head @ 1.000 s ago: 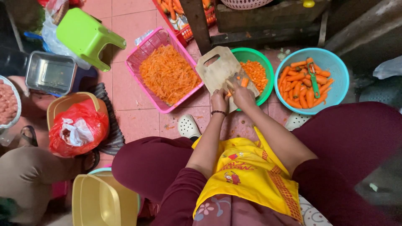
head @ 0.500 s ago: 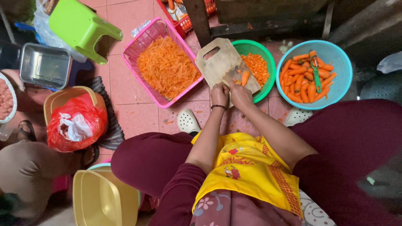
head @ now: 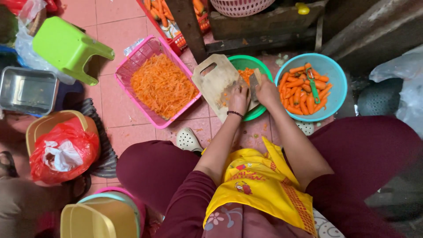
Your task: The recorder is grating and then chopping carrots using a grater and a knife on a cutting board.
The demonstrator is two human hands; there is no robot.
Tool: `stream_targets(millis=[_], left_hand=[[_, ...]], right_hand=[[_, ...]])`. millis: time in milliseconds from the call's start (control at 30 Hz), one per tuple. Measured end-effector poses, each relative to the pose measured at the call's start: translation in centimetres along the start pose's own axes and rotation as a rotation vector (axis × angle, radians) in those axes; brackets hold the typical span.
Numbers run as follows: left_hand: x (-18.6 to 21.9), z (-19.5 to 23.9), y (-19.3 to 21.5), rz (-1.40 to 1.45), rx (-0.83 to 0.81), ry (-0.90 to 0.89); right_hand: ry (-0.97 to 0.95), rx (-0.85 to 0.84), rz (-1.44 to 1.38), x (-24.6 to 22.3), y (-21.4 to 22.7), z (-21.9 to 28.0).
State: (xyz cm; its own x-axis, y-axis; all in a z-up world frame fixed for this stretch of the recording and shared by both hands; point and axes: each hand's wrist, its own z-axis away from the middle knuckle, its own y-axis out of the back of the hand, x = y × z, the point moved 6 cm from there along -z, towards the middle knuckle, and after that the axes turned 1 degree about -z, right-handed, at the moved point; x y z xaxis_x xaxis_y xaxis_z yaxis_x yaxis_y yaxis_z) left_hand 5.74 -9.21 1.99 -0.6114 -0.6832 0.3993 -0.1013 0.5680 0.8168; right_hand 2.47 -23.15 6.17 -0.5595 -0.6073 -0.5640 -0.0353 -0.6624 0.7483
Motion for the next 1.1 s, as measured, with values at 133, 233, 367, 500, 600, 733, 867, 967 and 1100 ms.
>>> stream_targets(millis=[133,233,367,500,600,733,867,967,1100], left_hand=[[0.7,-0.3,-1.4,-0.214,0.06,-0.053],[0.1,-0.1,-2.4,-0.289,0.067,0.015],[-5.2,-2.6,-0.4,0.059,-0.049,0.346],[-12.4,-2.2,4.3,0.292,0.17,0.654],[-17.4,1.8,0.4,0.508,0.168,0.823],[-15.3,2.7,1.4,0.63,0.099,0.864],[-12.5,2.9,0.7,0.58,-0.178,0.792],[-11.6,3.5,0.0,0.544,-0.272,0.762],[-10.0,3.5,2.1,0.351,-0.344,0.709]], right_hand=[[-0.03,0.017,0.036,0.0,1.4,1.1],[-0.028,0.031,0.022,-0.8,2.1,1.8],[0.054,0.036,-0.003,-3.9,2.0,2.2],[0.197,-0.17,0.076,-9.5,-2.5,4.8],[0.259,-0.277,0.134,-5.9,-10.8,3.6],[0.148,-0.193,0.029,-6.5,-5.6,2.2],[0.09,-0.006,0.169,-3.0,-2.2,-1.3],[0.087,0.023,0.158,-3.2,-1.5,-1.1],[0.104,-0.075,0.218,-2.0,-4.9,0.2]])
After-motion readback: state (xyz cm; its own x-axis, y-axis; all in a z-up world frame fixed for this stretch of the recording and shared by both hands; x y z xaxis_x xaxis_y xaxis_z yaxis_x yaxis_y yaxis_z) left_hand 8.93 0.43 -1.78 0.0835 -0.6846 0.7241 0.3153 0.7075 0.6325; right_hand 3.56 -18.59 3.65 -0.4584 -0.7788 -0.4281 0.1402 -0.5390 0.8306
